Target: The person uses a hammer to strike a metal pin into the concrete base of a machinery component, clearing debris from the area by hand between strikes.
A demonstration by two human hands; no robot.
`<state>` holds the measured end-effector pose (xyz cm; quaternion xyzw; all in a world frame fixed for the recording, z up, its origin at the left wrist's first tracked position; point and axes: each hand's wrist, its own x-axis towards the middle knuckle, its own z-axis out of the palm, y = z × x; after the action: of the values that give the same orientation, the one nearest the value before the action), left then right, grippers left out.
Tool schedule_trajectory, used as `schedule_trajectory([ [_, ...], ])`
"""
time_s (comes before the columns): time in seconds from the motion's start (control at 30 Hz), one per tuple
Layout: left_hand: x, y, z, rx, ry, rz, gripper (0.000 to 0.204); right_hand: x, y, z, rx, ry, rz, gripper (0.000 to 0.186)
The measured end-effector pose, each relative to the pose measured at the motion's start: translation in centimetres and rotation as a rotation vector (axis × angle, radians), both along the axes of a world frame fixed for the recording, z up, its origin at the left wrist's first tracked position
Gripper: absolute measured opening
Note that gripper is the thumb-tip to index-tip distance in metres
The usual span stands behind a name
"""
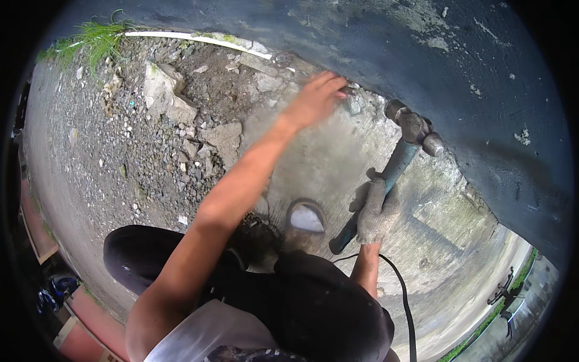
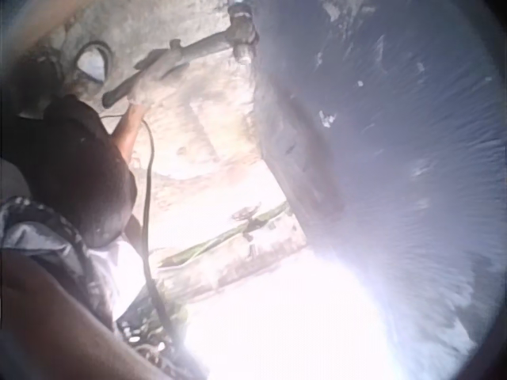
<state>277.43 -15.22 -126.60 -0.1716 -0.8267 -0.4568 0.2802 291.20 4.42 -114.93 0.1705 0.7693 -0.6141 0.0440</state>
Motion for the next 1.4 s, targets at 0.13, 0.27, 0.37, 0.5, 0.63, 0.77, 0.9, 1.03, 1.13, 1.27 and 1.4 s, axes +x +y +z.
schedule_trajectory([
  [0.13, -0.6, 0.1, 0.0, 0.010, -0.027, 0.010, 0.028, -0.1, 0.0, 1.3, -0.056, 0.104, 0.025, 0.034],
  [0.27, -0.4, -0.4, 0.2, 0.117, -0.020, -0.028, 0.032, 0.2, -0.7, 4.2, -0.117, 0.270, 0.015, 0.038],
  [0.37, -0.2, -0.7, 0.5, 0.211, -0.084, -0.008, 0.032, 0.2, -1.0, 5.2, -0.316, 0.445, -0.042, 0.041],
  [0.5, -0.4, -1.3, 1.0, 0.177, -0.103, -0.024, 0.029, -0.6, -1.4, 3.0, -0.350, 0.524, 0.093, 0.043],
  [0.63, -1.0, -1.1, 1.5, 0.190, -0.193, 0.028, 0.026, -1.7, -2.9, 1.5, 0.081, -0.176, 0.205, 0.031],
  [0.77, -1.6, -1.4, 1.3, 0.213, -0.263, 0.048, 0.023, -1.7, -1.9, 0.9, 0.082, -0.162, 0.194, 0.031],
  [0.9, -0.4, -0.4, 1.4, 0.104, -0.339, 0.012, 0.022, -1.4, -0.9, 5.3, 0.018, 0.086, 0.072, 0.034],
  [1.03, -1.3, -0.7, 0.7, 0.049, -0.127, 0.040, 0.023, -1.6, -0.5, 6.3, -0.081, 0.421, 0.017, 0.051],
  [1.13, -1.9, -1.0, 0.4, 0.035, -0.139, 0.046, 0.024, -1.3, -0.2, 6.4, -0.171, 0.498, 0.066, 0.052],
  [1.27, -2.5, -0.2, 0.9, 0.078, -0.210, 0.114, 0.023, -0.8, 1.7, 5.8, 0.135, 0.532, -0.061, 0.048],
  [1.4, -2.9, -0.3, 1.3, 0.100, -0.184, 0.107, 0.025, -2.0, 2.7, 3.9, -0.216, 0.581, 0.173, 0.042],
])
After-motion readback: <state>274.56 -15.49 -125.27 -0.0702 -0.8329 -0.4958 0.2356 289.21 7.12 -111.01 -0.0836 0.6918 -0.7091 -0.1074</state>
